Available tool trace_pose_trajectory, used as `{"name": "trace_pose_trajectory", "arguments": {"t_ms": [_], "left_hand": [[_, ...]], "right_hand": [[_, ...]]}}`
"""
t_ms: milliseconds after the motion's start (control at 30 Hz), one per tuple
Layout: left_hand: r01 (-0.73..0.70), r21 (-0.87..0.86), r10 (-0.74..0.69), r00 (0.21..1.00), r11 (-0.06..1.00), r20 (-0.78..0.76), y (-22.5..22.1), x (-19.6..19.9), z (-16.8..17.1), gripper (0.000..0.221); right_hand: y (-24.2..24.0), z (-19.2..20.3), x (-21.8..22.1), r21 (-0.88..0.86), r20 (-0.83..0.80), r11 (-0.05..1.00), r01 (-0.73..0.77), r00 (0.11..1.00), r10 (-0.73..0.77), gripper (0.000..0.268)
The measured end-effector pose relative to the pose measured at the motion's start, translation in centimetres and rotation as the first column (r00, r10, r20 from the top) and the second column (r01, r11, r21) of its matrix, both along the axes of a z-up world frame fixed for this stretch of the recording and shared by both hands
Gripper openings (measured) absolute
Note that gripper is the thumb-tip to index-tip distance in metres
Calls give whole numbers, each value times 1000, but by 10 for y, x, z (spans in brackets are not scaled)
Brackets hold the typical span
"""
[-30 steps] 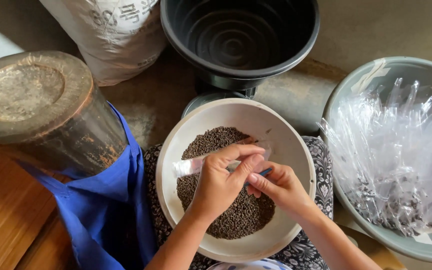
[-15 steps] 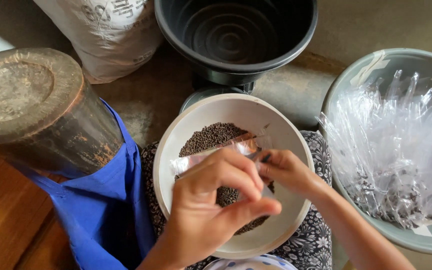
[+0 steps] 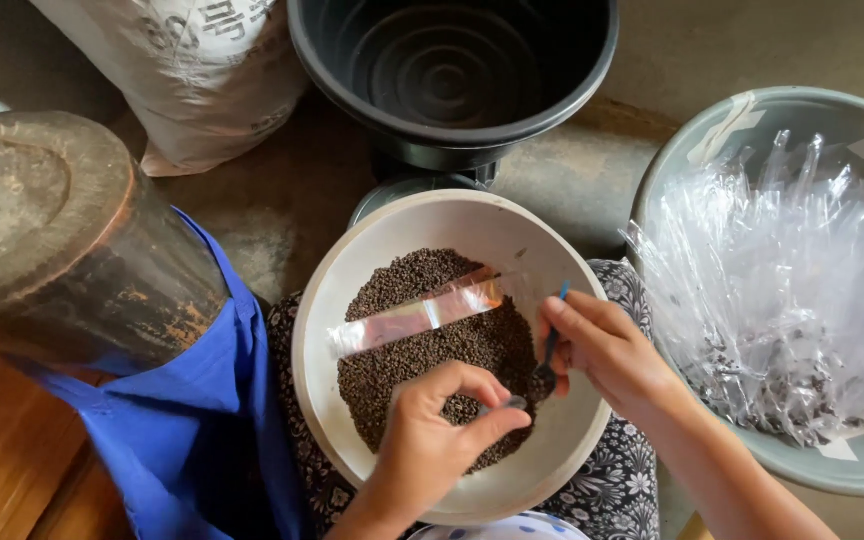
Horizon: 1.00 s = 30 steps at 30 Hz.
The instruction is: Filling small plastic bags with food pellets from a large bowl by hand and using a small spoon.
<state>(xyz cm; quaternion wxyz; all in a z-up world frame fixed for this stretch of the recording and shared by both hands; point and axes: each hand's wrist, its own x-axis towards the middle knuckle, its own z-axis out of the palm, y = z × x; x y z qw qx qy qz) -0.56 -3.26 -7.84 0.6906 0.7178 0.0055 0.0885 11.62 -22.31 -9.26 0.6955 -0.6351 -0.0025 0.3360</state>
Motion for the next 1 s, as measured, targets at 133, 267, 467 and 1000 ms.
{"name": "trace_pose_trajectory", "arguments": {"t_ms": [133,267,467,1000], "left_hand": [[-35,100,31,999,994,41,-17,7,0,31],[-61,63,51,987,996,150,-11,23,16,42],[-197,-79,212,923,977,320,19,23,89,29],[-90,480,-36,968,873,247,38,62,-15,10]], "right_hand": [[1,45,-5,-246,481,956,-162,836,265,31],[-6,54,-5,-61,716,973,-223,670,198,17],[31,-38,-46,-373,676,891,-261,581,453,15],[-2,-5,1,267,687,940,214,641,-341,10]]}}
